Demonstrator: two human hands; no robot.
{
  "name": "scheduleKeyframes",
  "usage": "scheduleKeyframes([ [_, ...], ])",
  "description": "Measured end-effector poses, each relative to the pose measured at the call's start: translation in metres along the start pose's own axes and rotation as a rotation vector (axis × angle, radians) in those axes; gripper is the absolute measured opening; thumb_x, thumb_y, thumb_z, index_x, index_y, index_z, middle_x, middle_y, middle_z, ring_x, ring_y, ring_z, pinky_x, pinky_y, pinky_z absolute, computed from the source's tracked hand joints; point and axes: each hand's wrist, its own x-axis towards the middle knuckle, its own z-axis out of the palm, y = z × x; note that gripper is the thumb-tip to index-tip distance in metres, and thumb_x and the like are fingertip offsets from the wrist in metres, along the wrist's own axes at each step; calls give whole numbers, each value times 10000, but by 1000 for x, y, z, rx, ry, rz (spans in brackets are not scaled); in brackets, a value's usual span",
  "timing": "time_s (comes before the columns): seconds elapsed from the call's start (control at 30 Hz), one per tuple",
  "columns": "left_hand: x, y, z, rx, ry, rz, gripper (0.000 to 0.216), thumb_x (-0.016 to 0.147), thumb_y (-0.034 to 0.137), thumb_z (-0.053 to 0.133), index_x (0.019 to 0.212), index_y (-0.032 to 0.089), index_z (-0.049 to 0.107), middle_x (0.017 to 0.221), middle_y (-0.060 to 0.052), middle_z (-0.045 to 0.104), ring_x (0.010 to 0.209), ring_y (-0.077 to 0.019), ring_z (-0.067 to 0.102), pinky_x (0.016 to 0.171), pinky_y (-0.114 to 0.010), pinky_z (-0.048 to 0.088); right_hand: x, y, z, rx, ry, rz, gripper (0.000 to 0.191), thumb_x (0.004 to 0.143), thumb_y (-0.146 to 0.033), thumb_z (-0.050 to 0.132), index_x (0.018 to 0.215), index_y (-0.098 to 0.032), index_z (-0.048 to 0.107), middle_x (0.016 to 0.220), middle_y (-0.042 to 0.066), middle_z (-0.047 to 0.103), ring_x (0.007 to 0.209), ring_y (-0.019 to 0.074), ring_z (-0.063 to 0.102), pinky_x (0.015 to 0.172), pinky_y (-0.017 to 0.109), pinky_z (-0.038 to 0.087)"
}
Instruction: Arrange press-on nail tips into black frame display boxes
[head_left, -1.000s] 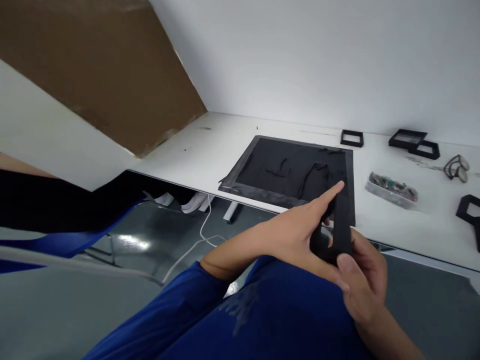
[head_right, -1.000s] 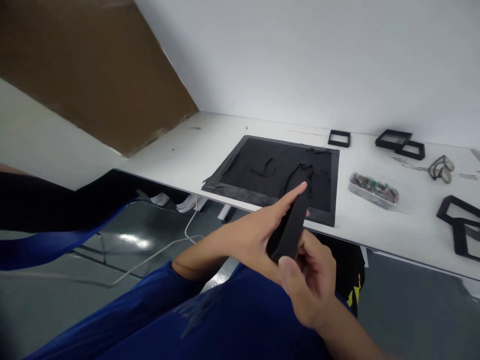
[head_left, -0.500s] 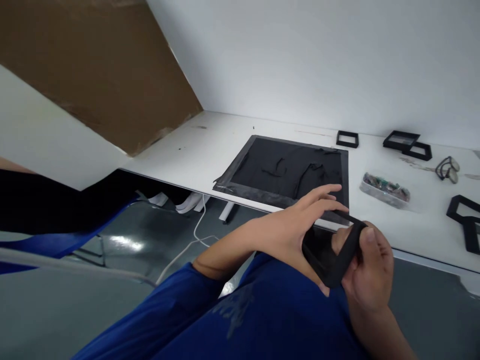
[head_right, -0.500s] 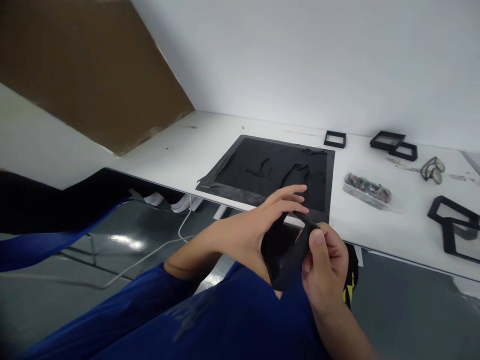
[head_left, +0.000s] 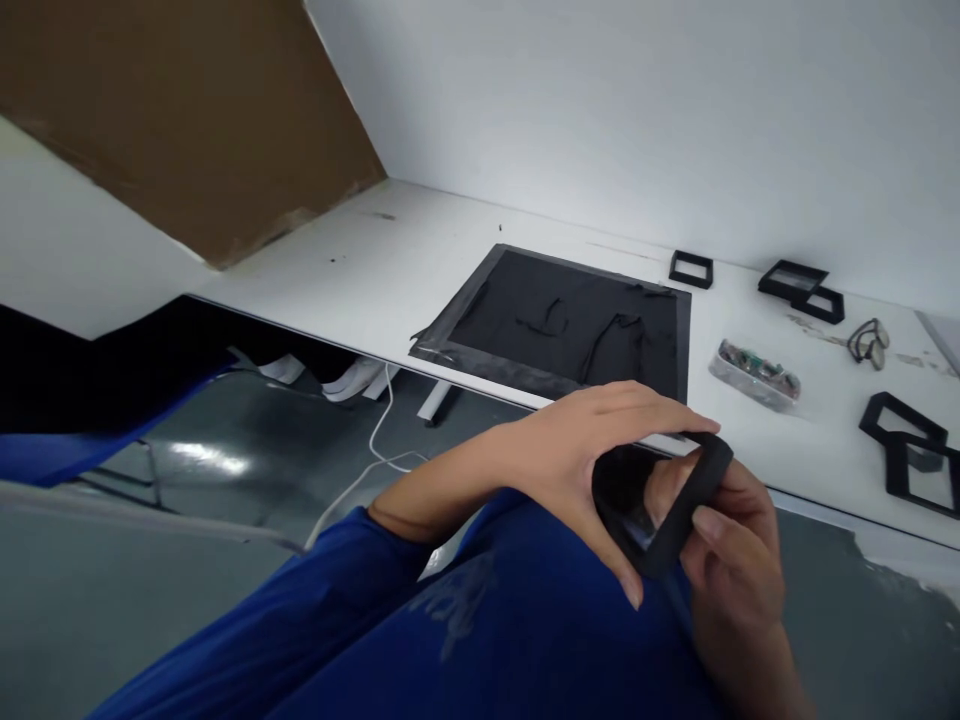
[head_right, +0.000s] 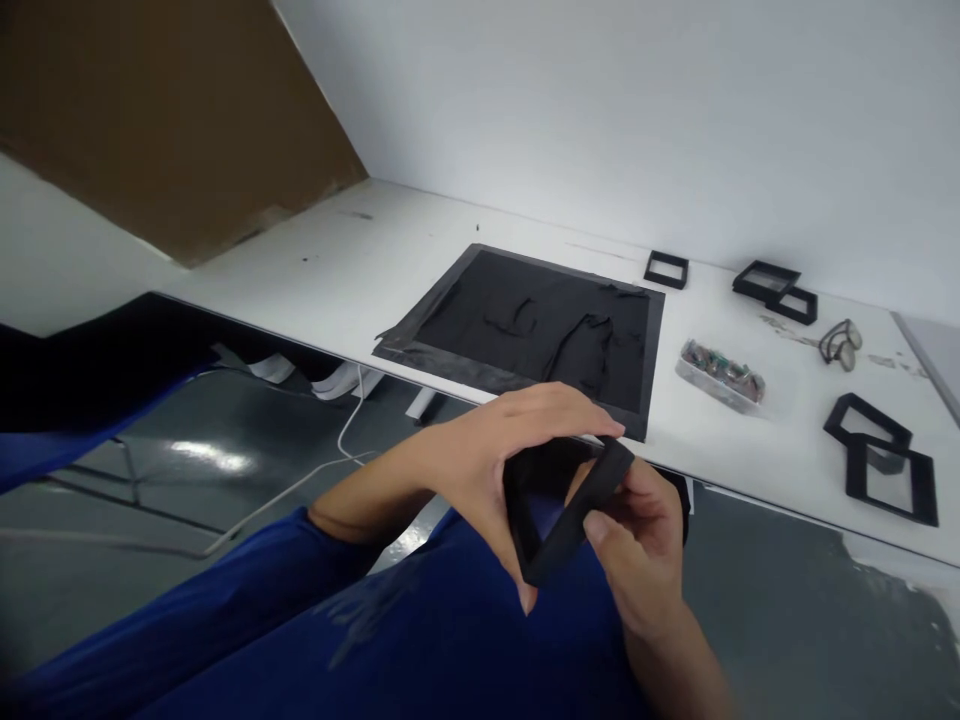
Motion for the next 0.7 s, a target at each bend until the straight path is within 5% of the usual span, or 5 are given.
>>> scheduleKeyframes([
  [0.27, -18, 1, 2, 4, 3, -128, 1099, 520, 630, 893, 1422, 177, 458, 1364, -162, 625, 1253, -303, 616, 1129, -433, 462, 1, 16, 11, -37, -17, -9, 217, 864, -415, 670, 809, -205, 664, 663, -4, 597, 558, 133, 515, 535, 270, 442],
  [0.47, -21, -5, 0, -122, -45, -177, 1087, 445, 570, 938, 1380, 240, 492, 1340, -125, 630, 1218, -306, 634, 1119, -439, 479, -4, 20, 11, 7, -8, -61, 165, 888, -323, 663, 774, -204, 657, 586, -33, 537, 484, 93, 422, 473, 226, 349],
  [0.7, -30, -18, -10, -507, 332, -181, 1119, 431, 683, 874, 1364, 262, 424, 1248, -123, 599, 1123, -298, 663, 905, -391, 597, 7, 23, 3, 223, -166, -104, 333, 837, -504, 661, 665, -243, 545, 438, -72, 330, 390, 105, 311, 405, 236, 297],
])
